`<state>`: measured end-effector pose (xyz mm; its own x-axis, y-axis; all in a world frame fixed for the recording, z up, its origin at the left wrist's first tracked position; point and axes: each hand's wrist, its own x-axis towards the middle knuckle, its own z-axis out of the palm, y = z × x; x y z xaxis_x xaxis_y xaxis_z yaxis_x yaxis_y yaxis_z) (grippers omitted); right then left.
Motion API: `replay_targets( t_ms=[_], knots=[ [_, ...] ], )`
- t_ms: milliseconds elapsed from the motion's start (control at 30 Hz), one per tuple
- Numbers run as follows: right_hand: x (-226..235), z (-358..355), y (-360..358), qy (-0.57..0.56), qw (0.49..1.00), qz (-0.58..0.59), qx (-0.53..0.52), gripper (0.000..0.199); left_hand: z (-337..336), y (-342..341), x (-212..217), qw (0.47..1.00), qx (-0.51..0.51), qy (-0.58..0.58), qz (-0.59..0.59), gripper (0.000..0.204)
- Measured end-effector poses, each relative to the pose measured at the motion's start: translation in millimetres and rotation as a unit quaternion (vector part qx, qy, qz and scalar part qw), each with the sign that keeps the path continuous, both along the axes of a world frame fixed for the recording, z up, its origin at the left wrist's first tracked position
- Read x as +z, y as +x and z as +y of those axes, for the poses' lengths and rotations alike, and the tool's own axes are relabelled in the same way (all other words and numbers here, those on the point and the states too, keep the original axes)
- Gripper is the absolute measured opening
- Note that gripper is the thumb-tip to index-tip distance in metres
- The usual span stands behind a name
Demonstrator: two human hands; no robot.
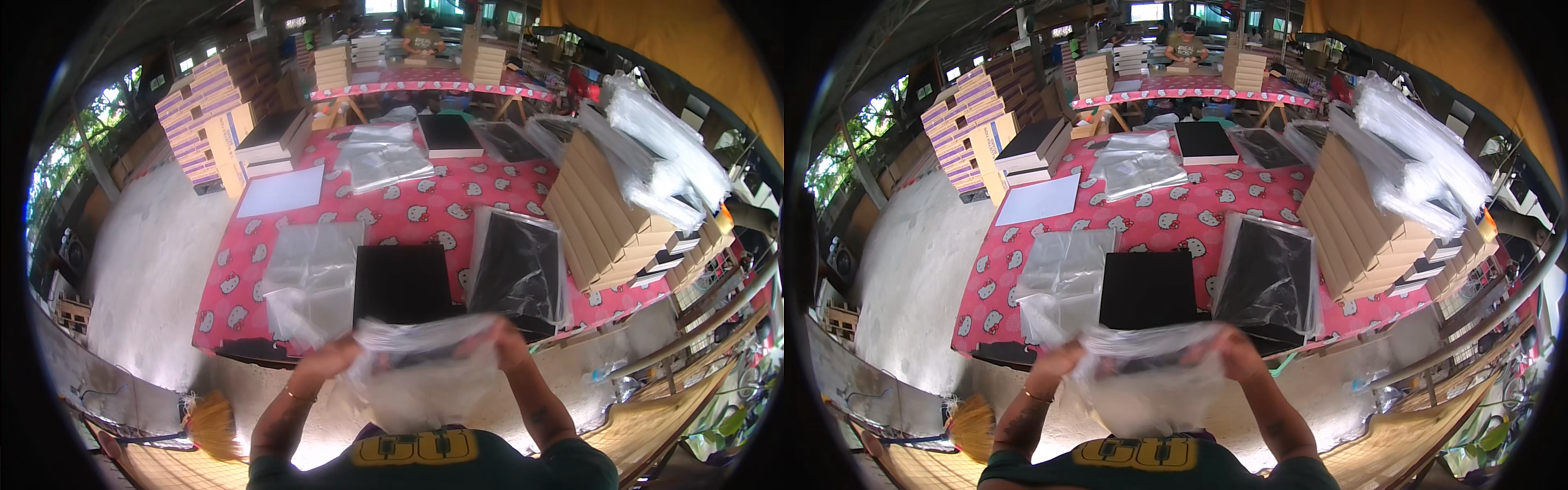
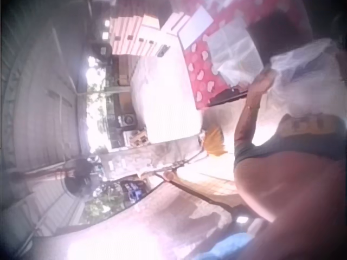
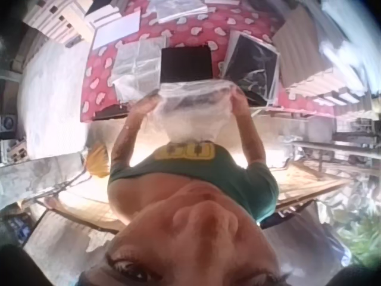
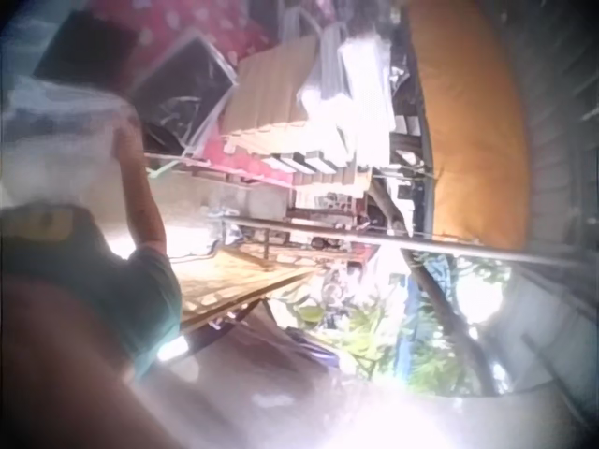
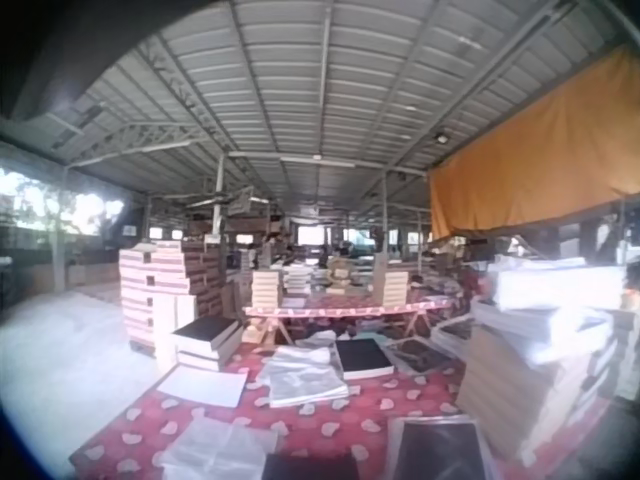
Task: The person places black boards into plastic bags and stacks them on a table, handling one board at a time by hand.
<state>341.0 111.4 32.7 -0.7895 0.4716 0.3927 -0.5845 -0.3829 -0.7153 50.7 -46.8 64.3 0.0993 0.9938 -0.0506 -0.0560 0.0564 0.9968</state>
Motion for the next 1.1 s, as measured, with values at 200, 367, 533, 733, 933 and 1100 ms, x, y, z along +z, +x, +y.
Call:
replay_targets(
  t_ms=[200,367,533,733,933,1100],
  knots=[
    [-19.2,15.5,20.3,0.025,0.949,-0.261,0.176,0.036,-6.5,-4.9,0.8,0.967,-0.038,0.193,-0.161,0.018],
    [-29.0,11.4,4.4,-0.011,0.995,-0.031,0.095,0.027,3.2,-17.5,-69.8,0.97,-0.128,0.001,-0.205,0.033],
    [-46.0,14.9,13.9,-0.16,0.966,-0.129,0.156,0.043,1.4,2.9,-30.7,0.998,0.021,-0.053,-0.04,0.033],
    [-60.5,14.9,11.1,-0.022,0.962,-0.249,0.11,0.041,-9.1,5.6,-30.7,0.957,0.127,-0.172,-0.197,0.035],
    [-52.3,4.8,27.5,-0.043,0.951,-0.279,0.126,0.058,-16.7,-9.2,-38.2,0.957,0.047,-0.019,-0.285,0.029],
    [-84.4,0.6,38.0,-0.068,0.932,-0.305,0.182,0.038,-37.1,-27.5,-80.5,0.956,0.092,-0.098,-0.259,0.031]
  ],
)
